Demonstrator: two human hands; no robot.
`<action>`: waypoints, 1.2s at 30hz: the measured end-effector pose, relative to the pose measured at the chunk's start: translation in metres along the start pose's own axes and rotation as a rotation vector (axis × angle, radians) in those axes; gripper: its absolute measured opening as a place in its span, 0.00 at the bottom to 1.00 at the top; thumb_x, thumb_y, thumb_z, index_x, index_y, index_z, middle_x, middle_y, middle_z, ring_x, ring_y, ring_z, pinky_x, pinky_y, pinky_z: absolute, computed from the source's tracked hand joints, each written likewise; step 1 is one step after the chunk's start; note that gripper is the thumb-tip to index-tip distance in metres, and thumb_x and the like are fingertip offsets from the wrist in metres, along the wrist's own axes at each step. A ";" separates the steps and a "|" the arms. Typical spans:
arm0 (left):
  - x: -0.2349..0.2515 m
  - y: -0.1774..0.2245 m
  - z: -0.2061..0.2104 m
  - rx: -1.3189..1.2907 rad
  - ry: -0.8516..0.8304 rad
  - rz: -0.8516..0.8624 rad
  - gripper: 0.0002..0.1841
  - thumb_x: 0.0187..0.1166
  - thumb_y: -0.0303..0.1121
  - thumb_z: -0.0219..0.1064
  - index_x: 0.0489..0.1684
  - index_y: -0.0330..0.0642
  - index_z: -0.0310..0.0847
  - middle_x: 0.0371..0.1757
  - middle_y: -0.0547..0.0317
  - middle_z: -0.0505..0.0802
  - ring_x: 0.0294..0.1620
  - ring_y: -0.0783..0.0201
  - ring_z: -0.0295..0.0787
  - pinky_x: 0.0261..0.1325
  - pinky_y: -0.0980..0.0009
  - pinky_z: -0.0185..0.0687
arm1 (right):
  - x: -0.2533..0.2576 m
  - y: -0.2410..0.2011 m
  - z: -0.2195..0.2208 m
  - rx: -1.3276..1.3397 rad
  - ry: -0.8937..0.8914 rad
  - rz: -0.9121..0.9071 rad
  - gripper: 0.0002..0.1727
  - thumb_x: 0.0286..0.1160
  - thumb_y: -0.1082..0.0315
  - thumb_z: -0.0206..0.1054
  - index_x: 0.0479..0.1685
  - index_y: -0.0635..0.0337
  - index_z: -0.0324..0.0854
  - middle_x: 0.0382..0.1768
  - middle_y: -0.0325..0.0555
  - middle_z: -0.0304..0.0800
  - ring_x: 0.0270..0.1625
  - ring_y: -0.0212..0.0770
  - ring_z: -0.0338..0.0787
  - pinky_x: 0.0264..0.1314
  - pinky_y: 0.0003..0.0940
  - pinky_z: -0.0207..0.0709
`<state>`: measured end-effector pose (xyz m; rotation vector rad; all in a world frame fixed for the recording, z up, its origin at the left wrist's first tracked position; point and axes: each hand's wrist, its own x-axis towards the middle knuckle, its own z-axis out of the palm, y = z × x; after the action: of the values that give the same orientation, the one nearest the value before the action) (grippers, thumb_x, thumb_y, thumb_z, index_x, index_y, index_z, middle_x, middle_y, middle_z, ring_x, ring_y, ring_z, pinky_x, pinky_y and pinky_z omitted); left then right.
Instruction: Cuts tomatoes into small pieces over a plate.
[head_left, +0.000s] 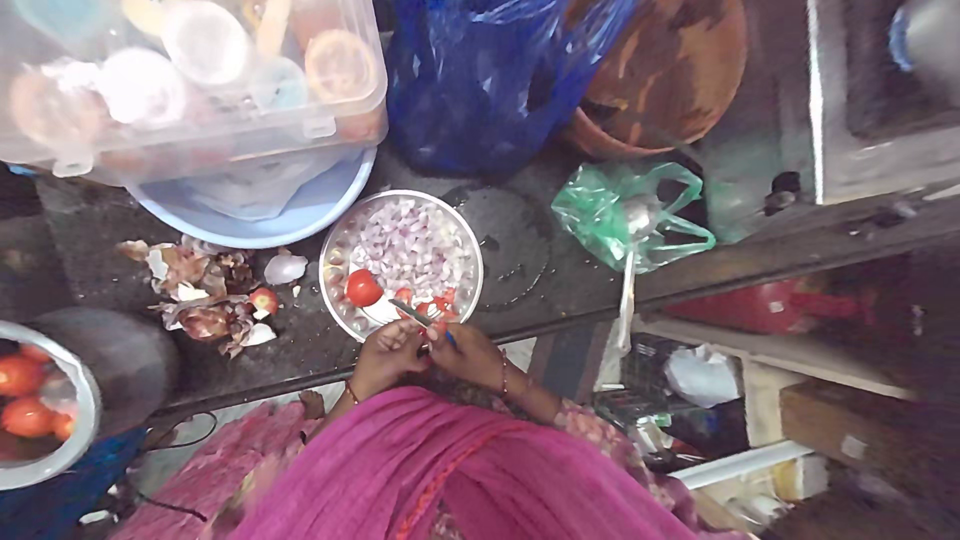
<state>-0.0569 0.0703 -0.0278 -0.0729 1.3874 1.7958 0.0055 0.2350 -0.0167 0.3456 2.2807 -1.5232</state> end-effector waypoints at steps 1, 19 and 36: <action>0.001 -0.002 -0.002 -0.049 -0.020 0.003 0.14 0.68 0.16 0.62 0.48 0.38 0.86 0.33 0.70 0.95 0.26 0.81 0.86 0.31 0.84 0.82 | 0.000 0.000 -0.001 0.022 -0.005 0.017 0.23 0.87 0.57 0.55 0.41 0.73 0.83 0.29 0.51 0.84 0.34 0.39 0.83 0.41 0.38 0.77; 0.004 0.003 -0.014 -0.054 -0.248 -0.070 0.17 0.71 0.18 0.63 0.54 0.46 0.85 0.33 0.75 0.94 0.20 0.87 0.78 0.24 0.89 0.73 | -0.001 0.006 -0.003 -0.109 0.046 -0.080 0.27 0.81 0.50 0.63 0.45 0.73 0.82 0.30 0.53 0.88 0.32 0.44 0.88 0.39 0.44 0.82; 0.004 -0.001 0.001 -0.091 -0.089 0.057 0.13 0.65 0.14 0.65 0.40 0.43 0.84 0.33 0.71 0.95 0.30 0.80 0.89 0.37 0.81 0.86 | -0.003 -0.006 -0.005 -0.104 -0.010 0.059 0.25 0.88 0.55 0.52 0.42 0.71 0.83 0.29 0.53 0.85 0.34 0.46 0.86 0.41 0.46 0.78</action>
<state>-0.0579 0.0735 -0.0302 -0.0015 1.2563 1.8858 0.0049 0.2371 -0.0082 0.3722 2.3101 -1.3688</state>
